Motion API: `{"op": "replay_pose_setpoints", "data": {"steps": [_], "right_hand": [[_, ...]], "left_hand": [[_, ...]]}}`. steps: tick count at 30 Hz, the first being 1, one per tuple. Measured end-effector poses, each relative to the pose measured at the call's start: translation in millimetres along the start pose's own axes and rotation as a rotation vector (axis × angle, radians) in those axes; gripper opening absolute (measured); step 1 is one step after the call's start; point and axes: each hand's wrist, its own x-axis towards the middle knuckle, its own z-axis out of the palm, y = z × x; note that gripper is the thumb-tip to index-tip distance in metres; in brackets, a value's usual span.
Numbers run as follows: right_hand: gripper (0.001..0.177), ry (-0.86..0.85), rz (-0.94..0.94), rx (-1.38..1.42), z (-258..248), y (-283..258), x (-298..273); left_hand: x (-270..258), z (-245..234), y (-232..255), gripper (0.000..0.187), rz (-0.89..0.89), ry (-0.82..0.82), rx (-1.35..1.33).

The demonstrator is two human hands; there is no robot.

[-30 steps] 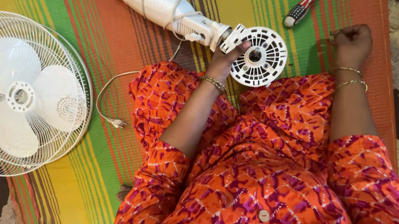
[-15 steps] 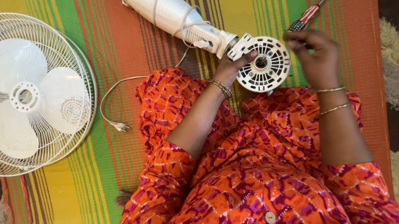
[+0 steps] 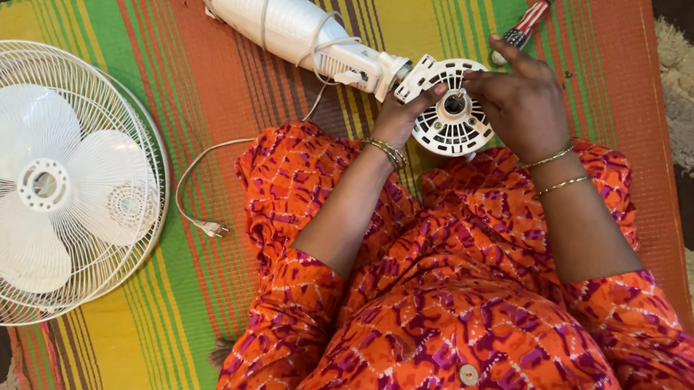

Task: The person uses a screwdriver to remove screws from the back cap of a disassembled electric fan. They then remove the cap and set it aside, exposing the fan's internal motor components.

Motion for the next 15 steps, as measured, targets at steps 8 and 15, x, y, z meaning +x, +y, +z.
{"op": "replay_pose_setpoints", "data": {"steps": [8,15], "right_hand": [[0.017,0.004,0.017,0.053,8.5,3.1,-8.9],[0.014,0.037,0.083,0.098,7.1,-3.0,-9.2]], "left_hand": [[-0.6,1.0,1.3,0.072,-0.004,-0.004,0.001],[-3.6,2.8,5.9,0.073,-0.03,0.015,0.023]]}}
